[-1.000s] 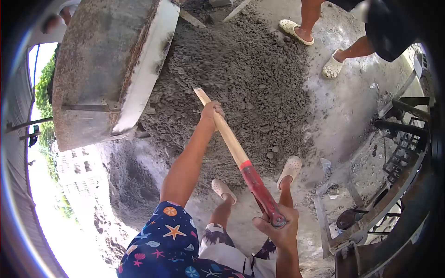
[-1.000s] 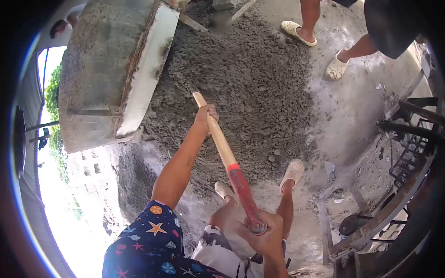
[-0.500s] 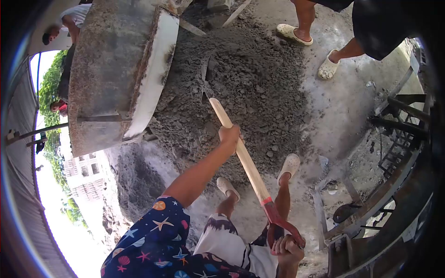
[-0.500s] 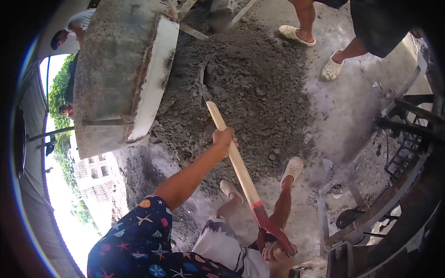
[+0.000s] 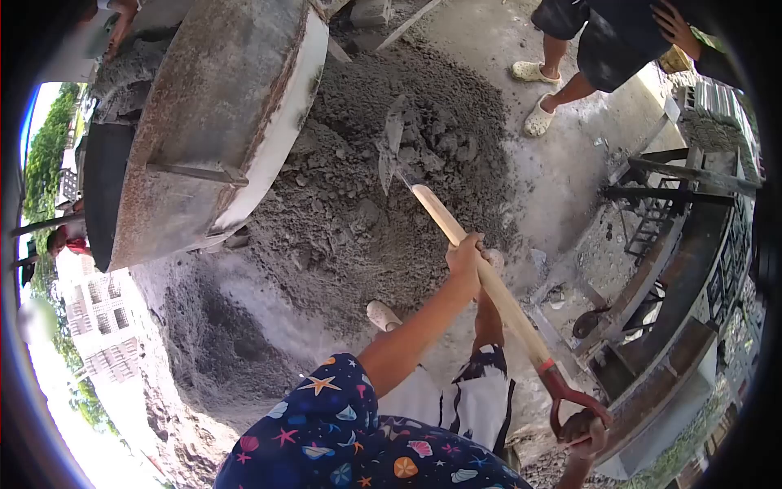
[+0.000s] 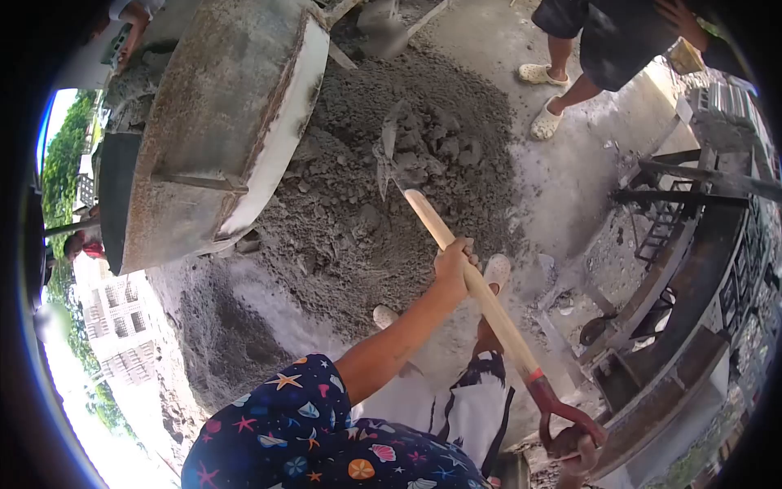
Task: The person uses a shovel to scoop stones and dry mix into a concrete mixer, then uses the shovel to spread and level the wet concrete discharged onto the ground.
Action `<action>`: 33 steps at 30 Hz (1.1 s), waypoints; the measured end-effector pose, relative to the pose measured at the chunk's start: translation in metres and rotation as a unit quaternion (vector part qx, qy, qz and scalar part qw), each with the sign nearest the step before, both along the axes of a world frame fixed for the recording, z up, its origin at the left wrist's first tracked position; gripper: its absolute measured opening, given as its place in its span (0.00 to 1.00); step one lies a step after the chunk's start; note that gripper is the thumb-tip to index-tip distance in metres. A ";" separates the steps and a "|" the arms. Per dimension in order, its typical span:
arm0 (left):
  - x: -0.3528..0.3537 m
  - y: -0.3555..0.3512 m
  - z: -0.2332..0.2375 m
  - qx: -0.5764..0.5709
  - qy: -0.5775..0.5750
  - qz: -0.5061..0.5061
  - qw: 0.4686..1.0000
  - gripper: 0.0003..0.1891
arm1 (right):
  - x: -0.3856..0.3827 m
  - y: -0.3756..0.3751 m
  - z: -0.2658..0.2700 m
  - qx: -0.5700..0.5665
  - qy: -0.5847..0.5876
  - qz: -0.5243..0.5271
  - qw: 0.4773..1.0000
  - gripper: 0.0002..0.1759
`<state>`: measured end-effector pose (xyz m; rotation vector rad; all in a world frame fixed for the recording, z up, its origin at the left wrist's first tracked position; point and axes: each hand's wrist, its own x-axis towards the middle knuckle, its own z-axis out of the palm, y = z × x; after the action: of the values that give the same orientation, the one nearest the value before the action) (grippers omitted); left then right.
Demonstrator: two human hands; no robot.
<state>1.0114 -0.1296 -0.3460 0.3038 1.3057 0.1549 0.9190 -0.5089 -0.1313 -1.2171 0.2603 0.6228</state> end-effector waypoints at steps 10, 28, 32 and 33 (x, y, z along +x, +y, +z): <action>-0.195 -0.019 0.279 -0.380 -0.234 0.158 0.881 0.12 | -0.052 0.168 0.337 -0.655 -0.565 0.094 0.493 0.14; -0.201 0.356 -0.199 -0.156 -0.300 0.090 0.937 0.15 | -0.185 0.424 -0.135 -0.006 -0.148 0.508 0.849 0.13; -0.117 0.299 -0.217 -0.104 -0.248 0.029 0.963 0.15 | -0.040 0.303 -0.149 -0.067 -0.138 0.481 0.863 0.11; -0.086 0.266 -0.209 -0.035 -0.168 0.032 0.985 0.14 | 0.000 0.266 -0.156 -0.065 -0.084 0.449 0.887 0.11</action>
<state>0.9255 0.1366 -0.5549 0.1666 0.9839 0.2041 0.9187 -0.2432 -0.2876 -1.4953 -0.4578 1.3018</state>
